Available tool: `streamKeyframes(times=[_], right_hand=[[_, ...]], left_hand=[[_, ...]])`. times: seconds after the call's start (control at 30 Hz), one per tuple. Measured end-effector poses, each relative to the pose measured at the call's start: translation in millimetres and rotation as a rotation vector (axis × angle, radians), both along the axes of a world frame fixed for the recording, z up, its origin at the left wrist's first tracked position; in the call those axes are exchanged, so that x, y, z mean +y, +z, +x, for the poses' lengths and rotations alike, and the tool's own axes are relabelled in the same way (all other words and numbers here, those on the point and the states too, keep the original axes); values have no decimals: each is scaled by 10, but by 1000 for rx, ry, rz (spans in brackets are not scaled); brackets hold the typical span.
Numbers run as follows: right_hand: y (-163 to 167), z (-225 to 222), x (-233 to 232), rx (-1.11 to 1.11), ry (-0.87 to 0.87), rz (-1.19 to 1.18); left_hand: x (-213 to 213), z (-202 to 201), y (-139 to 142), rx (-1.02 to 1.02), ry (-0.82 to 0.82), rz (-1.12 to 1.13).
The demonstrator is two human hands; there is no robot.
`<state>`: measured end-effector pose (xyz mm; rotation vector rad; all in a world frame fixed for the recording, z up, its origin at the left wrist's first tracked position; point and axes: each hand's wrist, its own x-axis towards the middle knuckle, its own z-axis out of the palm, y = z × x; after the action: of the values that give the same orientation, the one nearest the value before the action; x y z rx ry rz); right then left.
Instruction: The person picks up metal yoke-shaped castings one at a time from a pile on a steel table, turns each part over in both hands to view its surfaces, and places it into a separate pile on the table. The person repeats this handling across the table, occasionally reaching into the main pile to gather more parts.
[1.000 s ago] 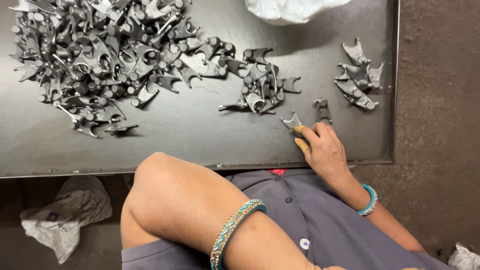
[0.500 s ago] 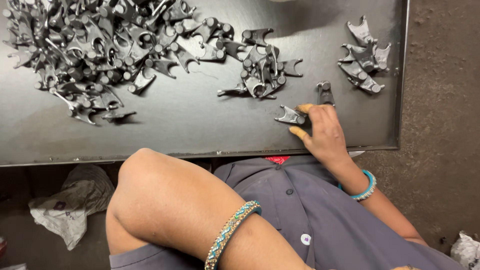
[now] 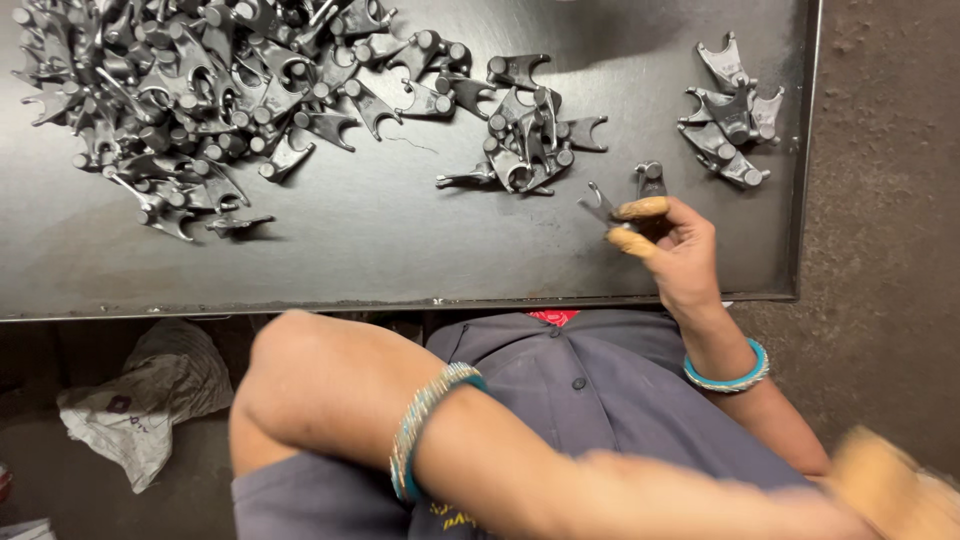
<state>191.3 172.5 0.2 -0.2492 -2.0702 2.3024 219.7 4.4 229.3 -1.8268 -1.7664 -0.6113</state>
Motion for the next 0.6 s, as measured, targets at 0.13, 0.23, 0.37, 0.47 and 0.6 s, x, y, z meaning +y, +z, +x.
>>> streamKeyframes(times=[0.13,0.23,0.37,0.47,0.6], right_hand=[[-135,25,240,-304,16,-500],[-271,51,289,-354,-19,-626],[-402,63,308,-407,-58,-693],[-453,76,297,-468,-73,-700],[-474,74,253,-441,-25,-710]], left_hand=[[-295,-488,-535,-233,100,53],[-561,-938,-1090,-690,329,144],[-555,-827,-1690,-1397,540,419],[-475,-708,-2068,-1771,367,624],[-425,-594,-2391,-1891,178,667]])
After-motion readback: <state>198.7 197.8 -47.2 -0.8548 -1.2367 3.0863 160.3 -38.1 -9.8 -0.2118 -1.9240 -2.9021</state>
